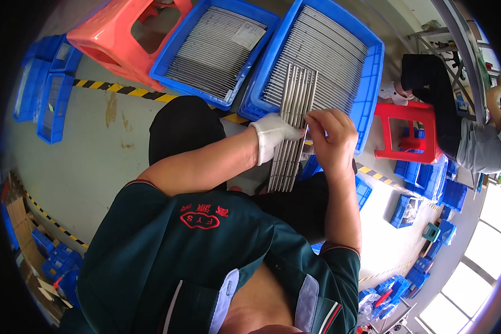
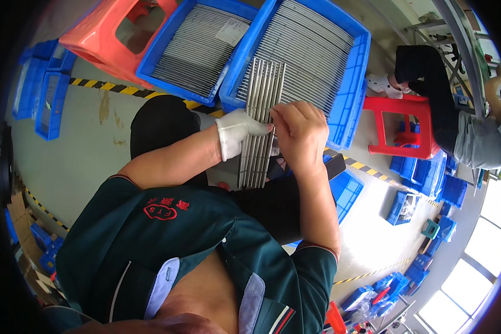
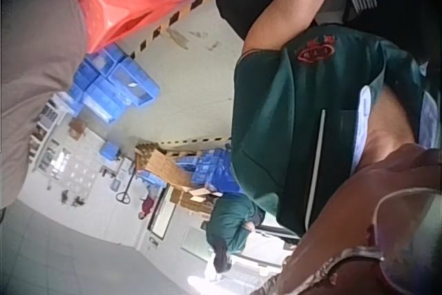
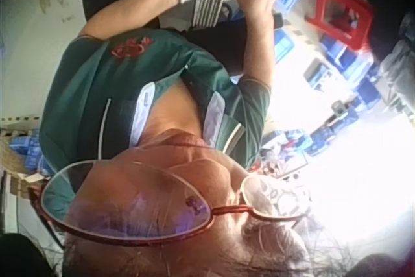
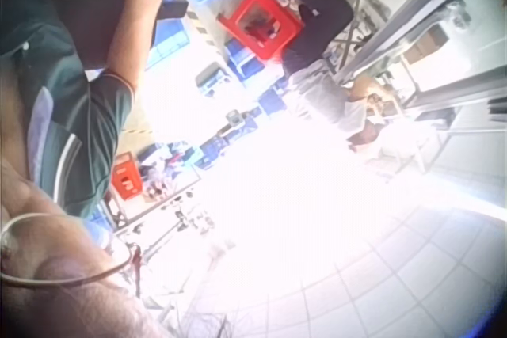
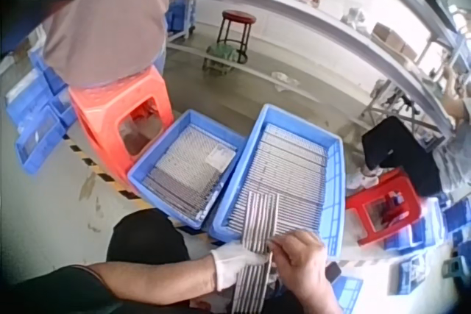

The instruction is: The person sorts and organizes small metal tubes from a blue bin into bundles by hand.

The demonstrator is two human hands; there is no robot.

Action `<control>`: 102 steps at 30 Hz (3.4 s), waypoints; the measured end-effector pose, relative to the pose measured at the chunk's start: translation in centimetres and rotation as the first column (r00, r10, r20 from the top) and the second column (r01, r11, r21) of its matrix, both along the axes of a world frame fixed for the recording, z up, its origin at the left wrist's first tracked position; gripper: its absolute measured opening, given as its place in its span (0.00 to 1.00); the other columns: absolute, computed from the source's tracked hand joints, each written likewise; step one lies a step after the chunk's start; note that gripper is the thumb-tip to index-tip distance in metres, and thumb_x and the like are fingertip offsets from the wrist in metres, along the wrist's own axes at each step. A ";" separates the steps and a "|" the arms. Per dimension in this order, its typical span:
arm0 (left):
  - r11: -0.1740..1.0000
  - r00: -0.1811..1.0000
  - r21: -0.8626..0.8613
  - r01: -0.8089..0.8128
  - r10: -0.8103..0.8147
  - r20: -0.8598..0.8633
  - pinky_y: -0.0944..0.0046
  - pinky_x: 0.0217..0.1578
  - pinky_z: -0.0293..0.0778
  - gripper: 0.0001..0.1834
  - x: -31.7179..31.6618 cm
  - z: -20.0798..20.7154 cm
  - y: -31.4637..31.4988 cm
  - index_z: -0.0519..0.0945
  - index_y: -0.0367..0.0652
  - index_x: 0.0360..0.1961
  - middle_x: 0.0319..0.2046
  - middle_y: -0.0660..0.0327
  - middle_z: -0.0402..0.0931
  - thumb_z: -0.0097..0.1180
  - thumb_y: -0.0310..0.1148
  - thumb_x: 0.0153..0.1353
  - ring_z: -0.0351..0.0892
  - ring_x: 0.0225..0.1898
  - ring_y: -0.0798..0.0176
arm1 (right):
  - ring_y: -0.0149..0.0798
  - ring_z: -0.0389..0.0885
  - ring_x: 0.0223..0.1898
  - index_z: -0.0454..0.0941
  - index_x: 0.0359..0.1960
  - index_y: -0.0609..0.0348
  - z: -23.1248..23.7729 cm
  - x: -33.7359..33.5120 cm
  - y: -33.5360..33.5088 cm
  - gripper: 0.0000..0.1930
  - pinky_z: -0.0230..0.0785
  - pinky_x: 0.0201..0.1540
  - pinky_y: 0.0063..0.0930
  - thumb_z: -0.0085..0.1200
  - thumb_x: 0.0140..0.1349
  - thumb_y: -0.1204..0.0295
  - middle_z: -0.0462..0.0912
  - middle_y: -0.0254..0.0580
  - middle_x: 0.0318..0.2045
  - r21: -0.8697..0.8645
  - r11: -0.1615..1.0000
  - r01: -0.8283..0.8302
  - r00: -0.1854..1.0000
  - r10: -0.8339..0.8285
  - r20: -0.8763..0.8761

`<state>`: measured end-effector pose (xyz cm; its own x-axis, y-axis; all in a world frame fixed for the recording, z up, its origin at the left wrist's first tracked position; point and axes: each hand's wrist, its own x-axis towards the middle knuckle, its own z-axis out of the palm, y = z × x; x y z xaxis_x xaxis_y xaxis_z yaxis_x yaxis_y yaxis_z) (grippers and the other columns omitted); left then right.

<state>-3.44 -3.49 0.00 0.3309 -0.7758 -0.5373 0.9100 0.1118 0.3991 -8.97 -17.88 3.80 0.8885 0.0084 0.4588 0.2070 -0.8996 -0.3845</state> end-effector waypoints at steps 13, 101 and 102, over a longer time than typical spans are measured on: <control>1.000 0.998 0.021 -0.023 0.022 0.061 0.59 0.36 0.79 0.10 -0.1 -1.5 -0.5 0.79 0.36 0.42 0.35 0.56 0.80 0.56 0.21 0.58 0.81 0.36 0.60 | 0.41 0.77 0.26 0.81 0.25 0.54 -1.0 0.0 0.2 0.05 0.69 0.33 0.33 0.63 0.45 0.77 0.78 0.35 0.23 -0.020 1.000 0.000 0.999 0.000 0.035; 0.999 0.985 0.003 0.050 -0.050 0.166 0.68 0.40 0.72 0.14 -0.3 -3.2 -0.6 0.78 0.37 0.42 0.36 0.60 0.78 0.56 0.23 0.52 0.77 0.39 0.66 | 0.42 0.77 0.27 0.81 0.24 0.55 -0.6 0.7 1.2 0.04 0.68 0.33 0.34 0.63 0.44 0.76 0.78 0.36 0.24 -0.051 0.997 -0.065 0.998 0.065 -0.010; 0.999 0.989 -0.018 0.044 -0.041 0.145 0.67 0.40 0.72 0.15 -0.3 -3.2 -0.6 0.78 0.37 0.43 0.36 0.60 0.78 0.56 0.23 0.52 0.77 0.39 0.66 | 0.42 0.77 0.27 0.81 0.24 0.55 -0.5 0.8 1.2 0.04 0.68 0.33 0.34 0.63 0.44 0.76 0.78 0.36 0.24 -0.052 0.996 -0.067 0.998 0.066 -0.009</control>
